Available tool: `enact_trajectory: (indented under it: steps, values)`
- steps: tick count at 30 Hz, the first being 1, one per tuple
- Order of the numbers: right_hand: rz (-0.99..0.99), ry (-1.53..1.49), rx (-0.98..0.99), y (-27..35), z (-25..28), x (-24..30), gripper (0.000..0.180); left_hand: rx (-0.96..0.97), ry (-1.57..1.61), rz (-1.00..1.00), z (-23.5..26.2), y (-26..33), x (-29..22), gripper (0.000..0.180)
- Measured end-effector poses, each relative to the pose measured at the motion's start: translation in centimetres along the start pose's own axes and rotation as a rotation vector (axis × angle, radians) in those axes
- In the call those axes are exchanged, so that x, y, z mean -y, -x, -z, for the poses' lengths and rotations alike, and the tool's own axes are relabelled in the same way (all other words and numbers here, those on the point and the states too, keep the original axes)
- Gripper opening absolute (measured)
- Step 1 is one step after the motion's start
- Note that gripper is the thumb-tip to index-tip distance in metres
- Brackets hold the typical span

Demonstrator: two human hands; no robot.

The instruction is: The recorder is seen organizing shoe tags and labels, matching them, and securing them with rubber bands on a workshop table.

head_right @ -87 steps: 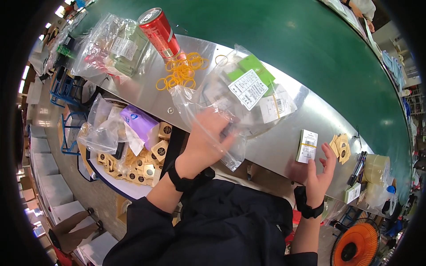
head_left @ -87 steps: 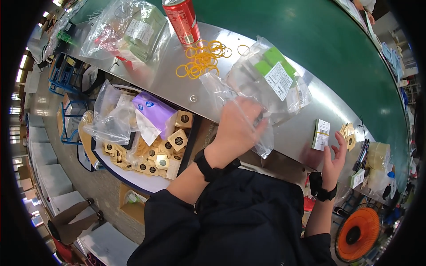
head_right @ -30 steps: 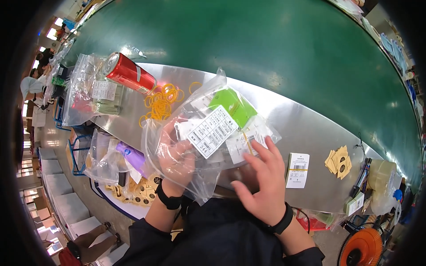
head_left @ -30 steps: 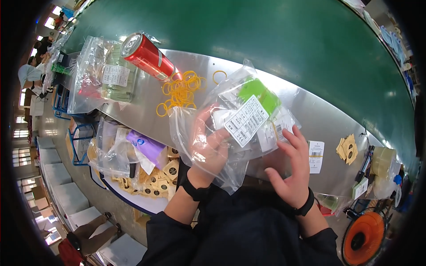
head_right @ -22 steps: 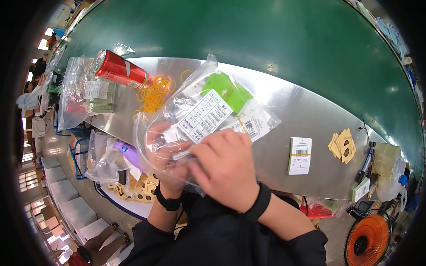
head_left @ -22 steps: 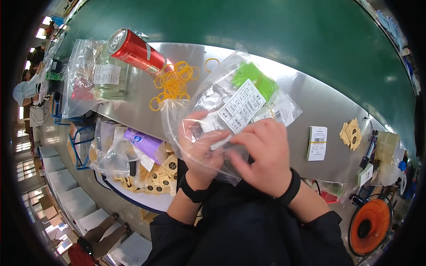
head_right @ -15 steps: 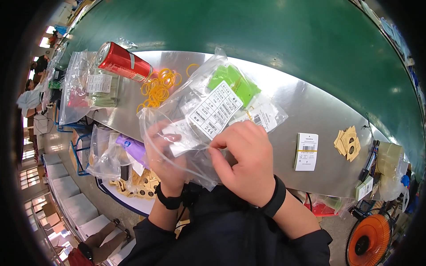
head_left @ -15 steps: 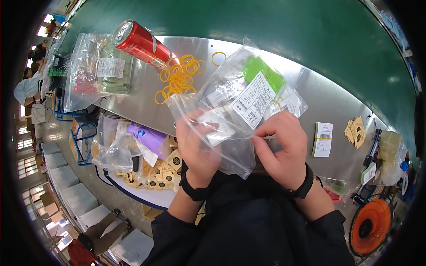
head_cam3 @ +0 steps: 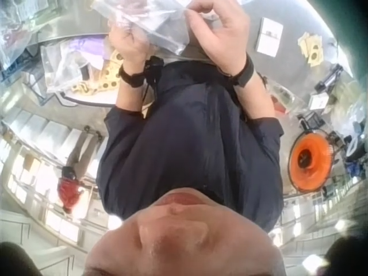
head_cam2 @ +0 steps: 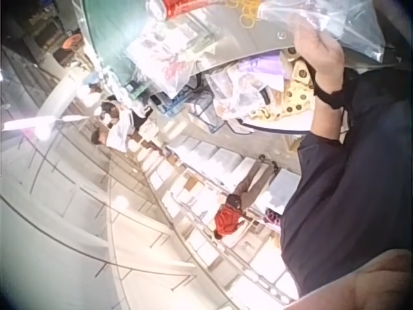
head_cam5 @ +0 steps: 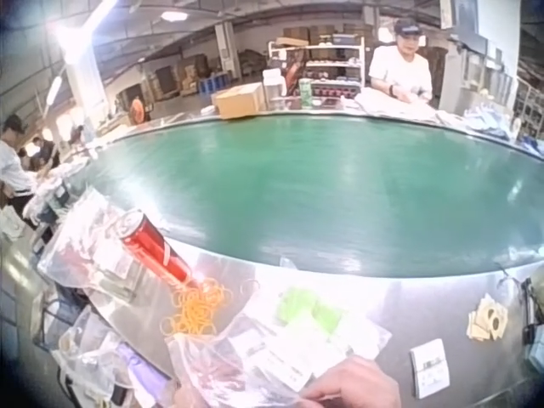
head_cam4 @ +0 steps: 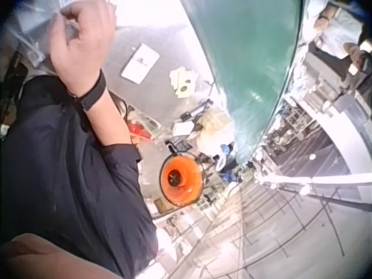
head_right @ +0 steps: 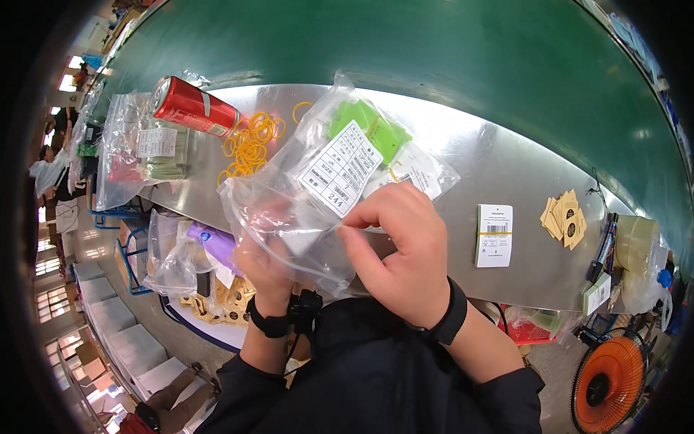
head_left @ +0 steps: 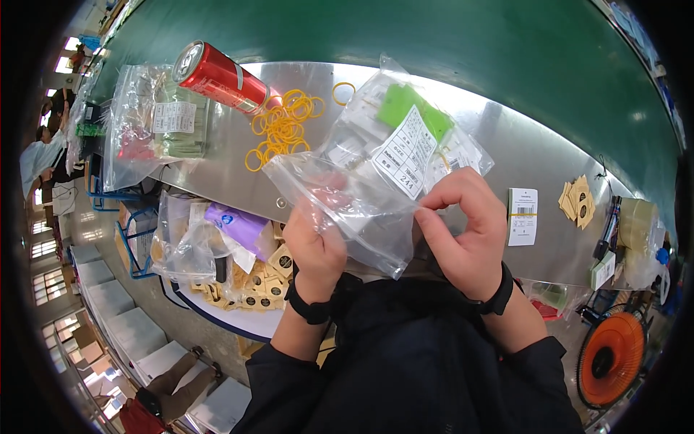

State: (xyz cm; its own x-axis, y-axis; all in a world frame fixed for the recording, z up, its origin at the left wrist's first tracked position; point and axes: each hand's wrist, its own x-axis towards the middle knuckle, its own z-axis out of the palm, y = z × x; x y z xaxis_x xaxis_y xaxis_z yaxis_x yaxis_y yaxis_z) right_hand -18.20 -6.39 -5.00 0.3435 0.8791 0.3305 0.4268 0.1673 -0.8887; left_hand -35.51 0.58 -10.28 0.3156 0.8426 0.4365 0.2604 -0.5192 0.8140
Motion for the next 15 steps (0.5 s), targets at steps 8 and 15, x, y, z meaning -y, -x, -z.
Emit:
enact_trajectory:
  steps: [8,15]
  values:
    - [-0.152,-0.375,-0.140,0.8,0.6,-0.7,0.005,0.298,-0.405,-0.295,-3.4,-5.1,-3.1,0.031]
    - [-0.181,-0.429,-0.120,0.2,0.6,-0.2,0.003,0.413,-0.394,-0.276,-6.9,-8.2,-0.3,0.039]
